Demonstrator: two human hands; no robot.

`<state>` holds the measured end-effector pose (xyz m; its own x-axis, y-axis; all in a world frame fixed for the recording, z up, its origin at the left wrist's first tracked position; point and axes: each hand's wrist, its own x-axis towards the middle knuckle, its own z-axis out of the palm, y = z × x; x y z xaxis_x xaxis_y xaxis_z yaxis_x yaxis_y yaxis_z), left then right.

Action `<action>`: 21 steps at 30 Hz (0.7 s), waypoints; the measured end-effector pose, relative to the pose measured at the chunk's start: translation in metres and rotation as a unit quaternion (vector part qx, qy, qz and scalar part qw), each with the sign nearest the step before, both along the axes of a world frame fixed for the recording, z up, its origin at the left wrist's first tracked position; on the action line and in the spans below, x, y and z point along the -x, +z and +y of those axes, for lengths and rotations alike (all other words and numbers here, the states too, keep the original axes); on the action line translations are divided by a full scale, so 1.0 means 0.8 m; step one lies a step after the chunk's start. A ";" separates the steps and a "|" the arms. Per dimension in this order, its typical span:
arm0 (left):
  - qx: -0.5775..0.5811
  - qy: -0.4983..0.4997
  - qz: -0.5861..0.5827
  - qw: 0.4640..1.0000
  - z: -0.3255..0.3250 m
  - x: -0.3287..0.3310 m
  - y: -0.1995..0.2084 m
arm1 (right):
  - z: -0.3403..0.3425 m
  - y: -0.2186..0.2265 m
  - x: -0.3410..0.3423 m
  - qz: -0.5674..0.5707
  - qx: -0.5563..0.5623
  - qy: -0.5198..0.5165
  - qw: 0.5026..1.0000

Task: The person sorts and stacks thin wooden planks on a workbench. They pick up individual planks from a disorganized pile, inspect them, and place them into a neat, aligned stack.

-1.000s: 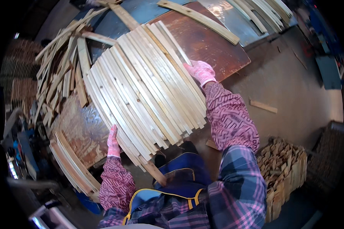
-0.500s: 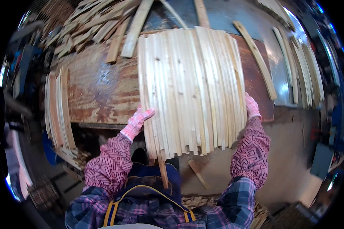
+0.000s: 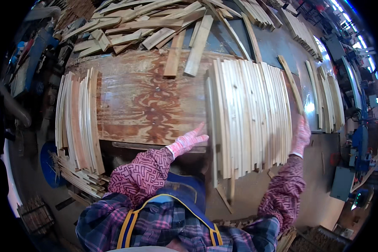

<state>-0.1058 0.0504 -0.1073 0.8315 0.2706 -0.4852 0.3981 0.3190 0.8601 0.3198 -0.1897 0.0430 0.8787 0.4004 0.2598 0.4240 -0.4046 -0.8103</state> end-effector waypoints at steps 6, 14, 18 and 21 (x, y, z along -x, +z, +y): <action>-0.065 0.056 0.069 0.994 0.135 0.117 -0.007 | 0.248 -0.033 0.291 0.167 -0.046 0.186 0.967; -0.151 0.173 0.111 0.967 0.333 0.150 0.003 | 0.535 -0.116 0.271 0.044 0.288 0.153 0.944; -0.330 0.182 0.200 0.905 0.437 0.138 -0.026 | 0.665 -0.143 0.213 0.043 0.281 0.091 0.955; -0.453 0.129 0.192 0.861 0.503 0.041 0.008 | 0.703 -0.192 0.160 -0.008 0.306 -0.013 0.952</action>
<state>-0.1383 0.4528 -0.1007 0.5126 0.8342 -0.2032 0.7253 -0.2940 0.6225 0.1919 0.3724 -0.1106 0.8882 0.4594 -0.0017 0.4179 -0.8095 -0.4123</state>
